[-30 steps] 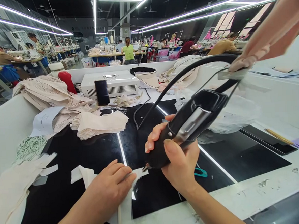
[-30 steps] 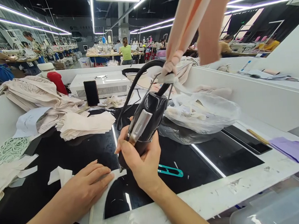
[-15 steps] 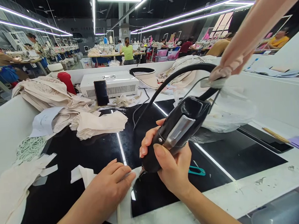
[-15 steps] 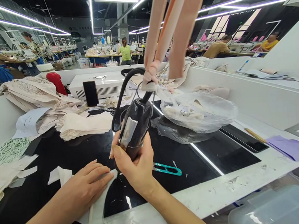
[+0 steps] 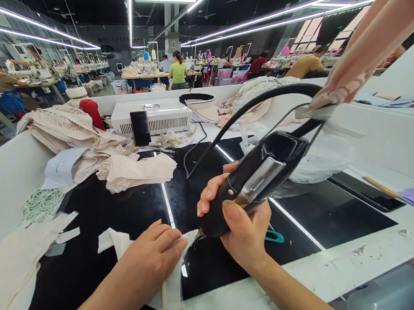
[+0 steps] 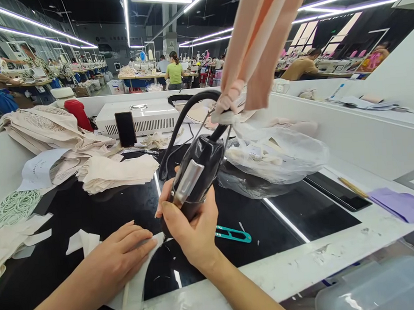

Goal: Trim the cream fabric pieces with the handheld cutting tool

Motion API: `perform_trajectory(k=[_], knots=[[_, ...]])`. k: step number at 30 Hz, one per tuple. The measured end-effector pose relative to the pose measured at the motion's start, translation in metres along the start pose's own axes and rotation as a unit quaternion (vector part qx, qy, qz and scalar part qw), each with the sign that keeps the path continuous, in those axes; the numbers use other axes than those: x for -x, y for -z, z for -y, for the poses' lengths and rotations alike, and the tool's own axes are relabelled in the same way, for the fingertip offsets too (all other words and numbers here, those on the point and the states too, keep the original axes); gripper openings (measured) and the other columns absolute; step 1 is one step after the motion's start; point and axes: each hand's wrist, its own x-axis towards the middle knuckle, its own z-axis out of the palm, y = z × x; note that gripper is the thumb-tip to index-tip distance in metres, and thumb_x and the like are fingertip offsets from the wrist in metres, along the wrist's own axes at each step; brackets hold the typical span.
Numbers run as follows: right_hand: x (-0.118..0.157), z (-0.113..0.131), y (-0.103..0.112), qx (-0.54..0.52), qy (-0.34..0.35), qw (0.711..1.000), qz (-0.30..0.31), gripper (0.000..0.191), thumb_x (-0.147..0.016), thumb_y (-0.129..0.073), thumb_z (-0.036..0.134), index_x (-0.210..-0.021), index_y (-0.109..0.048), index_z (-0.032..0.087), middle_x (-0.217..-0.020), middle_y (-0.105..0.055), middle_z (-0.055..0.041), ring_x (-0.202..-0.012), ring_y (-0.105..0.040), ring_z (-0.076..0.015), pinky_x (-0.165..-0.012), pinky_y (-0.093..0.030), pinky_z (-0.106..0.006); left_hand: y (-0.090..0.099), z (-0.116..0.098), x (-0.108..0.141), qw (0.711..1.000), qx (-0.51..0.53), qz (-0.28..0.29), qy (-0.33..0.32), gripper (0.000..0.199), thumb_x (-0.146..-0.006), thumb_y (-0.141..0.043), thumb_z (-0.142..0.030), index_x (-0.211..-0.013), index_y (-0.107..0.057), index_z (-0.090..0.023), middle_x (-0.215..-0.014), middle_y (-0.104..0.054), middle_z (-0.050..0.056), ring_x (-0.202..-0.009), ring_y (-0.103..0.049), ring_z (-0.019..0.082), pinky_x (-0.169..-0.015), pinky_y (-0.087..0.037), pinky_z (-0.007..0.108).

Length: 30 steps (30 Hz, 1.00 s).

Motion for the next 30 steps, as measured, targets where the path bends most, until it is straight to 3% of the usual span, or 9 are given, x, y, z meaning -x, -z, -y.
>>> perform_trajectory(k=[10, 18, 30], knots=[[0.0016, -0.0028, -0.0019, 0.027, 0.003, 0.999, 0.018, 0.030, -0.091, -0.078, 0.035, -0.116, -0.062, 0.031, -0.084, -0.068, 0.0052, -0.060, -0.063, -0.0103, -0.054, -0.056, -0.024, -0.0031, 0.0002, 0.0015, 1.000, 0.002, 0.006, 0.007, 0.031, -0.102, -0.050, -0.004, -0.131, -0.058, -0.012, -0.116, -0.065, 0.009, -0.106, -0.064, 0.023, -0.110, -0.052, 0.051], [-0.0019, 0.0030, 0.0046, 0.024, 0.011, 0.999, -0.025, 0.039, -0.085, -0.083, 0.038, -0.116, -0.061, 0.029, -0.081, -0.067, 0.0058, -0.057, -0.064, -0.0112, -0.053, -0.057, -0.026, -0.0033, 0.0003, 0.0013, 1.000, 0.005, -0.009, 0.005, 0.030, -0.101, -0.051, -0.005, -0.129, -0.059, -0.012, -0.116, -0.067, 0.010, -0.107, -0.066, 0.024, -0.110, -0.053, 0.053], [0.0036, -0.0026, -0.0031, 0.012, 0.005, 1.000, 0.001, 0.041, -0.087, -0.081, 0.039, -0.119, -0.058, 0.028, -0.083, -0.066, 0.0042, -0.058, -0.062, -0.0124, -0.053, -0.055, -0.027, -0.0004, 0.0005, 0.0013, 1.000, -0.002, 0.000, 0.001, 0.029, -0.102, -0.049, -0.005, -0.129, -0.060, -0.012, -0.117, -0.067, 0.011, -0.109, -0.066, 0.024, -0.110, -0.053, 0.052]])
